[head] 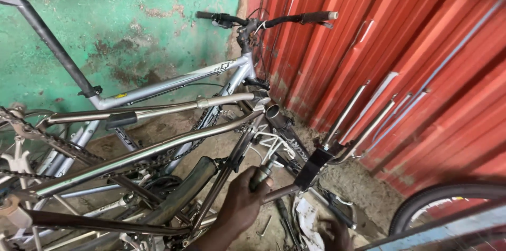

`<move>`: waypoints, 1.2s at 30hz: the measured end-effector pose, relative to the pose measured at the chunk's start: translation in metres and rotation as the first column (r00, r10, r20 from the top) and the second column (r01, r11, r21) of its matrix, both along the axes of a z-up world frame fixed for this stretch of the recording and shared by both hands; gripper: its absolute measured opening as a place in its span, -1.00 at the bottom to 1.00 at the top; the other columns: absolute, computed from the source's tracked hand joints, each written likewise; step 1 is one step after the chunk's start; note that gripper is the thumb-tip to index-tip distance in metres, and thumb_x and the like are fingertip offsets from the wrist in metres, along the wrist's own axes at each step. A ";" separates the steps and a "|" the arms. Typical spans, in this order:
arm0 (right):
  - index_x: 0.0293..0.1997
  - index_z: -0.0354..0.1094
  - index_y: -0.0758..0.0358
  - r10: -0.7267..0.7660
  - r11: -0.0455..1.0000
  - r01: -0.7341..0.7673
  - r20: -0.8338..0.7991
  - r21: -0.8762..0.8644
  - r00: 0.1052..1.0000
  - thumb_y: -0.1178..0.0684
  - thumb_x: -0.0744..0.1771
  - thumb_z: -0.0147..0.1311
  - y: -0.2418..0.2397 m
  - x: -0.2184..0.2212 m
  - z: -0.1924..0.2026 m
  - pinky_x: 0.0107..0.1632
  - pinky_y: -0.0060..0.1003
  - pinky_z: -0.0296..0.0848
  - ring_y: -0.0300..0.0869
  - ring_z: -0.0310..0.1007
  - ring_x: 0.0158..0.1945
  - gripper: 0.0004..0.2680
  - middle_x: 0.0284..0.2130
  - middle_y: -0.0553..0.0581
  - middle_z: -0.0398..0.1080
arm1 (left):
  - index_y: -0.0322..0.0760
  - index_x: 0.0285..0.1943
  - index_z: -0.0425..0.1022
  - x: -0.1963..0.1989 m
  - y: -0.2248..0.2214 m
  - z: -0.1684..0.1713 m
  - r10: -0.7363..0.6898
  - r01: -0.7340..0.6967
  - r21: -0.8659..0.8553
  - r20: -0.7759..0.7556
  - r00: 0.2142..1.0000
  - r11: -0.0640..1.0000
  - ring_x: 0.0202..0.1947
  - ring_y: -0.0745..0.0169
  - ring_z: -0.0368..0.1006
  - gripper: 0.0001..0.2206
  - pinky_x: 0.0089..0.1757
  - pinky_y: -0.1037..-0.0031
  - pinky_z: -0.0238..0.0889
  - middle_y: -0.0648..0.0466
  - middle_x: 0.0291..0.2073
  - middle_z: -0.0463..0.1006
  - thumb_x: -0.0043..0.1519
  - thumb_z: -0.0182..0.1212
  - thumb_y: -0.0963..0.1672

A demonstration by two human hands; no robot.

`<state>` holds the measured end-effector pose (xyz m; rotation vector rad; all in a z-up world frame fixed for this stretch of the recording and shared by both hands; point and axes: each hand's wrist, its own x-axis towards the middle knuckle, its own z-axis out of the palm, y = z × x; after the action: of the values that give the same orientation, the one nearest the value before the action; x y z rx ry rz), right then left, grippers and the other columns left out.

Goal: Cleaning and inspecting a bicycle bottom bracket cartridge

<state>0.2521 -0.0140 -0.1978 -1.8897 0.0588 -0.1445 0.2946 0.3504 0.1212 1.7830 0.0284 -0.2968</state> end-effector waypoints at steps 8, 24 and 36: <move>0.31 0.33 0.11 0.146 0.989 -0.145 -0.043 0.020 0.988 0.13 0.39 -0.16 0.186 0.041 0.394 -0.07 -0.06 0.71 -0.02 0.57 -0.19 -0.68 -0.19 0.23 0.52 | -0.12 0.03 0.51 0.002 0.026 0.004 0.145 -0.138 -0.203 0.021 0.989 0.969 -0.45 0.33 0.40 -0.83 -0.37 0.40 0.36 0.15 -0.45 0.45 0.33 0.19 -0.06; 0.37 0.25 0.00 0.080 0.928 0.016 0.238 -0.373 0.968 0.02 0.35 0.02 0.241 0.106 0.389 -0.25 -0.16 0.68 -0.11 0.65 -0.23 -0.62 -0.12 0.16 0.61 | -0.18 0.14 0.49 0.018 0.036 0.018 0.148 -0.148 -0.303 -0.021 0.989 0.942 -0.40 0.32 0.41 -0.78 -0.29 0.43 0.39 0.09 -0.35 0.44 0.35 0.15 -0.09; 0.45 0.03 -0.11 0.099 0.489 0.256 0.344 -0.834 0.934 -0.13 0.41 -0.16 0.232 0.113 0.358 -0.88 -0.42 0.27 -0.33 0.16 -0.84 -0.62 0.19 0.53 0.30 | -0.29 0.05 0.51 0.024 0.040 0.004 0.167 -0.159 -0.360 -0.010 0.986 0.919 -0.41 0.26 0.34 -0.85 -0.28 0.37 0.40 0.05 -0.35 0.43 0.35 0.17 -0.16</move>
<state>0.3653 0.2180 0.1601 -2.8761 -0.2229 -0.6987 0.3185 0.3903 0.1247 1.4078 0.1010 -0.1502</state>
